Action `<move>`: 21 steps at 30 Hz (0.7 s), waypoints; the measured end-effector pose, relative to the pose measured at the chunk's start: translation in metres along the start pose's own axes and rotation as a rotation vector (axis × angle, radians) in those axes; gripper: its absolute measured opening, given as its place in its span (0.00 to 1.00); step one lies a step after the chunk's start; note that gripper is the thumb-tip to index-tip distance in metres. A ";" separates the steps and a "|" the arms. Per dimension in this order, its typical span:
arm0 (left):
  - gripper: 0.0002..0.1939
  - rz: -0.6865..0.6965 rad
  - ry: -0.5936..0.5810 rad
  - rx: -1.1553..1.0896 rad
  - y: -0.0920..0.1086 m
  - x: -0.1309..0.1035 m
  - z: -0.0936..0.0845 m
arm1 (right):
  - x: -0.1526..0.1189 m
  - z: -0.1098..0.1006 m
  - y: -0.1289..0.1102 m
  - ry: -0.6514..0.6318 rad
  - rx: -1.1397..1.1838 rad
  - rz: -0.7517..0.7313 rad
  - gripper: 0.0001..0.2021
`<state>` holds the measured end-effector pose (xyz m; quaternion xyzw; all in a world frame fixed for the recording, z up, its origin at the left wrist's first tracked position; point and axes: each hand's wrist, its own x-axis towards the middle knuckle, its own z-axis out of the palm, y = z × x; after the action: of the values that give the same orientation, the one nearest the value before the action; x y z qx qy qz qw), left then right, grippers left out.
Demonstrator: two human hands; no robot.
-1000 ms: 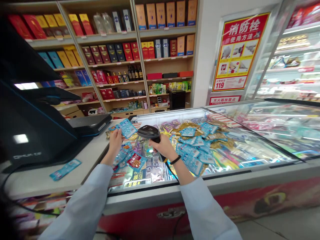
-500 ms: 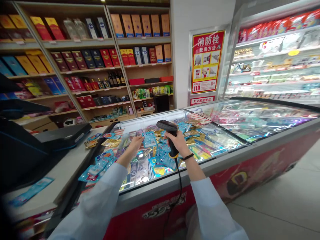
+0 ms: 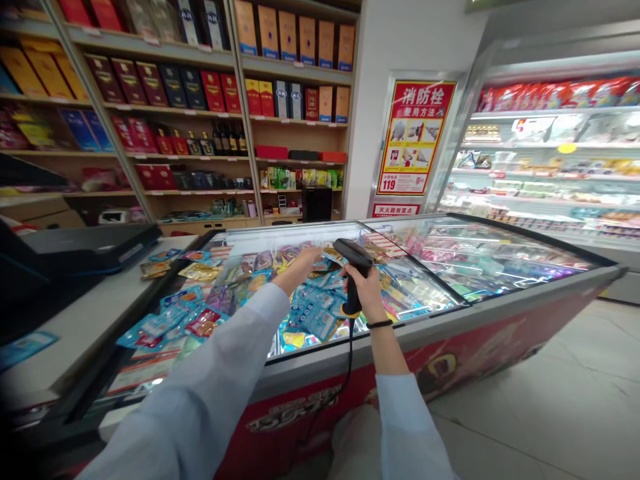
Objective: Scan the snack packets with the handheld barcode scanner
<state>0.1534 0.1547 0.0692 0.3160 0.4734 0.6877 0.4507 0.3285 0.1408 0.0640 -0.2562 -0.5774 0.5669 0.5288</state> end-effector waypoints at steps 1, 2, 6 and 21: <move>0.09 0.009 0.027 0.015 0.004 -0.001 -0.006 | 0.000 0.000 0.001 -0.002 -0.004 -0.001 0.13; 0.08 0.015 0.055 0.031 0.009 -0.003 -0.013 | 0.000 0.000 0.002 -0.002 -0.006 -0.005 0.13; 0.08 0.039 0.097 0.091 0.041 -0.020 -0.055 | 0.000 0.012 0.004 -0.013 0.002 -0.005 0.13; 0.17 0.276 -0.141 1.154 0.113 -0.136 -0.271 | 0.000 0.113 0.022 -0.432 0.022 0.044 0.12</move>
<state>-0.0624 -0.0862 0.0782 0.6132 0.6941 0.3489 0.1428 0.2204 0.1023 0.0662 -0.1356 -0.6654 0.6262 0.3831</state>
